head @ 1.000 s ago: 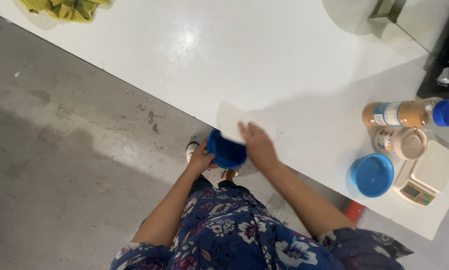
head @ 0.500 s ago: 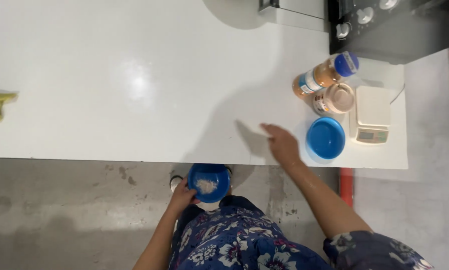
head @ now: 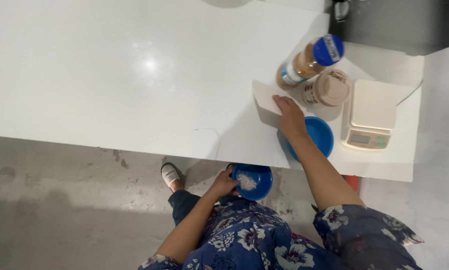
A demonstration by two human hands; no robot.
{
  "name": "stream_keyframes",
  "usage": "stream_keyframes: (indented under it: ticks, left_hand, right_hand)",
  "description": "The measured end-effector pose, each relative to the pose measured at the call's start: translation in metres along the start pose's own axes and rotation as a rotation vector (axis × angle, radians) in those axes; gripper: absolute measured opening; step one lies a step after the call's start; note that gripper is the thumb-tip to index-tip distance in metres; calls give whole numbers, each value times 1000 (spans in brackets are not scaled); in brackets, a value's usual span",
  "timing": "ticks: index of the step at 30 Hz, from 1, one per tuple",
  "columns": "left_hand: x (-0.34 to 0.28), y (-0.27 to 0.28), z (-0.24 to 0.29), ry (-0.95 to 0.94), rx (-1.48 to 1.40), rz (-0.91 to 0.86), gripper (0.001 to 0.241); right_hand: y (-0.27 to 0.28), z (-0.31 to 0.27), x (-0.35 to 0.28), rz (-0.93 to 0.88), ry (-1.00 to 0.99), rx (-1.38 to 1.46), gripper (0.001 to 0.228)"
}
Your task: Prepare and knead dough on a bakery workstation.
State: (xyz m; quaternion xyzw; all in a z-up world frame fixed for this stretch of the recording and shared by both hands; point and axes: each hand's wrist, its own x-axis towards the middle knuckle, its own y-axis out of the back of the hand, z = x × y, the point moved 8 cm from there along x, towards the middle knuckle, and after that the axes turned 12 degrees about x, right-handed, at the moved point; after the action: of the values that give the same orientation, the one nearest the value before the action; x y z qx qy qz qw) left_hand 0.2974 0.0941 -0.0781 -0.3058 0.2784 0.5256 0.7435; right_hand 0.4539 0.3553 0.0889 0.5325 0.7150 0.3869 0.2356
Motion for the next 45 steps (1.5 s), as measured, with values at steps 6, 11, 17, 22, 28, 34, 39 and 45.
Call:
stream_keyframes:
  ticks: [6,11,17,22,28,34,39,45]
  left_hand:
    - [11,-36,10,56,-95,59,62]
    - [13,-28,-3,-25,-116,130,65]
    - [5,-35,-3,36,-176,115,70]
    - [-3,-56,14,65,-97,60,77]
    - [7,-49,10,47,-17,80,72]
    - [28,-52,-13,34,-15,81,68]
    - [36,-60,-16,47,20,80,62]
    - [33,-41,-20,-40,74,167,74]
  right_hand:
    - [11,9,-10,-106,23,-2,61]
    - [-28,-16,-62,-239,127,-64,64]
    - [-26,-30,-80,-313,159,-40,70]
    - [75,-42,-60,-169,347,-33,71]
    - [108,-13,-167,-77,227,383,50]
    - [80,-122,-206,-133,394,420,61]
    - [63,-81,-238,-258,322,446,66]
    - [61,12,-201,-196,129,182,73]
